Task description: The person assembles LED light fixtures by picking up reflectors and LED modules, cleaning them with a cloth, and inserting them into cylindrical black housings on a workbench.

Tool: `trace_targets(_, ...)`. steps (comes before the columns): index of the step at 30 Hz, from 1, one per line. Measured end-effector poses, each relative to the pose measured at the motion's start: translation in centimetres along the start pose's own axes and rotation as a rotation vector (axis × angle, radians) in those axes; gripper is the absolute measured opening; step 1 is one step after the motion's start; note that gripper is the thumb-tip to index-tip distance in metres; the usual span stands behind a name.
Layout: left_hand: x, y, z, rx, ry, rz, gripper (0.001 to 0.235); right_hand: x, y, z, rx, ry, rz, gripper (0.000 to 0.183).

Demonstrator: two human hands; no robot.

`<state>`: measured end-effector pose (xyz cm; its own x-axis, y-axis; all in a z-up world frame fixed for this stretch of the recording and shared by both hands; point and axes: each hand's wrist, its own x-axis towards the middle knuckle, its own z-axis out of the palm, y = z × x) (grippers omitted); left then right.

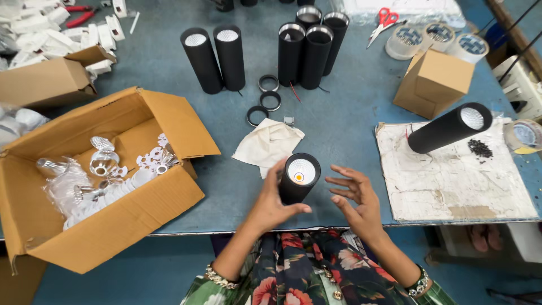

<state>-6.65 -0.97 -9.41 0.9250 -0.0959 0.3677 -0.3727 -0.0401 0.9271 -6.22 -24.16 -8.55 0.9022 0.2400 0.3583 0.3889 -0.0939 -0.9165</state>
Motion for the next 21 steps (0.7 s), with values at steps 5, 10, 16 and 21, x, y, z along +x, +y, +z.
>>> trace_targets(5, 0.3, -2.2, 0.8, 0.362, 0.063, -0.193, 0.087, -2.6, 4.5, -2.2, 0.101, 0.083, 0.095, 0.044)
trace_targets(10, 4.7, -1.8, -3.7, 0.122, 0.329, -0.107, 0.078, -3.6, 8.1, -3.9, 0.158, 0.204, 0.247, 0.038)
trace_targets(16, 14.2, -2.5, -11.0, 0.417, 0.697, -0.059, 0.079, -3.6, 9.4, -4.2, 0.158, 0.244, 0.350, 0.036)
trace_targets(21, 18.2, -8.4, -11.7, 0.532, 0.847, -0.184, 0.086, -3.5, 9.8, -4.1, 0.130, 0.273, 0.409, 0.034)
